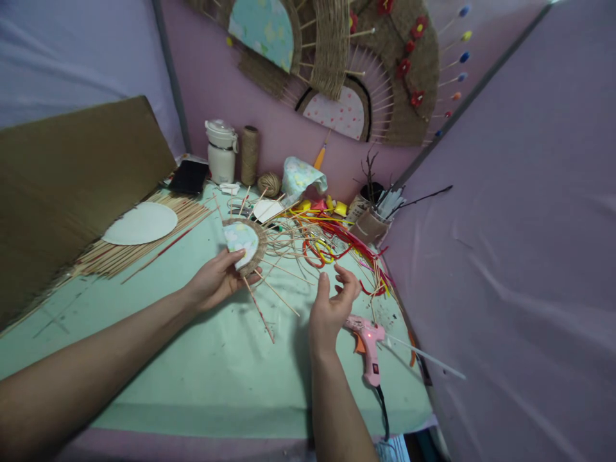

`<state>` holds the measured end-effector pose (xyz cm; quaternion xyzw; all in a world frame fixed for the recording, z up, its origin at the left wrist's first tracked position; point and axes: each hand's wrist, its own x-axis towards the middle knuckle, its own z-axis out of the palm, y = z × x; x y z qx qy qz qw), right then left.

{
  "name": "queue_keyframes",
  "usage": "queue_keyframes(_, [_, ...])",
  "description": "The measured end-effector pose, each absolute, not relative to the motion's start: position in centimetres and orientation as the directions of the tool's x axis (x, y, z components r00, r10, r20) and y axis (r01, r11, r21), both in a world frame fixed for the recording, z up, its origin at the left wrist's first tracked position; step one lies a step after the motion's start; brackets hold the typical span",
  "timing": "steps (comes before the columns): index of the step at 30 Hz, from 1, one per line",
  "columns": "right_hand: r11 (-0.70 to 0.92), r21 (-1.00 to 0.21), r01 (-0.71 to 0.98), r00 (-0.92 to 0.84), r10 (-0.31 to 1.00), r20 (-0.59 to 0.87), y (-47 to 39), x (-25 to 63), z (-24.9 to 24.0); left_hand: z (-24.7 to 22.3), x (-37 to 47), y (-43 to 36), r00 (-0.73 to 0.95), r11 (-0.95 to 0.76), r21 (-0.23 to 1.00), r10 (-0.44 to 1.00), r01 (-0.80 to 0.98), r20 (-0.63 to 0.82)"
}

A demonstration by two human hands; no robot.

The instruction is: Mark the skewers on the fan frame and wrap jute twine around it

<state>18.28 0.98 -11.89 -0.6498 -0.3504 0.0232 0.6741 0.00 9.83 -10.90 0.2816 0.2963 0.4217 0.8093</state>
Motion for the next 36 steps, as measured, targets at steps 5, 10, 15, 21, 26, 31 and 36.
queue_keyframes(5, [0.333, -0.838, 0.431, 0.787, 0.315, 0.53, 0.7, 18.1, -11.5, -11.2, -0.1, 10.1, 0.478, 0.516, 0.653, 0.84, -0.554, -0.258])
queue_keyframes(10, [0.289, -0.859, 0.422, 0.503, 0.714, 0.487, 0.8, 17.8, -11.7, -11.0, -0.2, 9.9, 0.525, 0.54, 0.649, 0.815, -0.536, -0.246])
queue_keyframes(15, [0.325, -0.807, 0.494, 0.348, 0.776, 0.526, 0.9, 17.5, -11.8, -10.7, 0.0, 9.3, 0.595, 0.577, 0.673, 0.765, -0.464, -0.246])
queue_keyframes(21, [0.347, -0.797, 0.495, 0.323, 0.778, 0.539, 0.8, 17.6, -11.8, -10.5, 0.2, 8.8, 0.599, 0.591, 0.688, 0.751, -0.421, -0.278])
queue_keyframes(26, [0.346, -0.827, 0.443, 0.335, 0.792, 0.511, 0.7, 17.4, -11.6, -10.6, 0.2, 8.8, 0.598, 0.572, 0.713, 0.756, -0.406, -0.266])
queue_keyframes(31, [0.258, -0.916, 0.308, 0.354, 0.862, 0.362, 0.7, 17.4, -11.5, -10.5, 0.2, 8.8, 0.584, 0.559, 0.729, 0.765, -0.394, -0.272])
queue_keyframes(36, [0.046, -0.994, -0.096, 0.31, 0.951, 0.014, 1.0, 17.8, -12.0, -10.3, 0.1, 9.0, 0.592, 0.533, 0.757, 0.768, -0.378, -0.245])
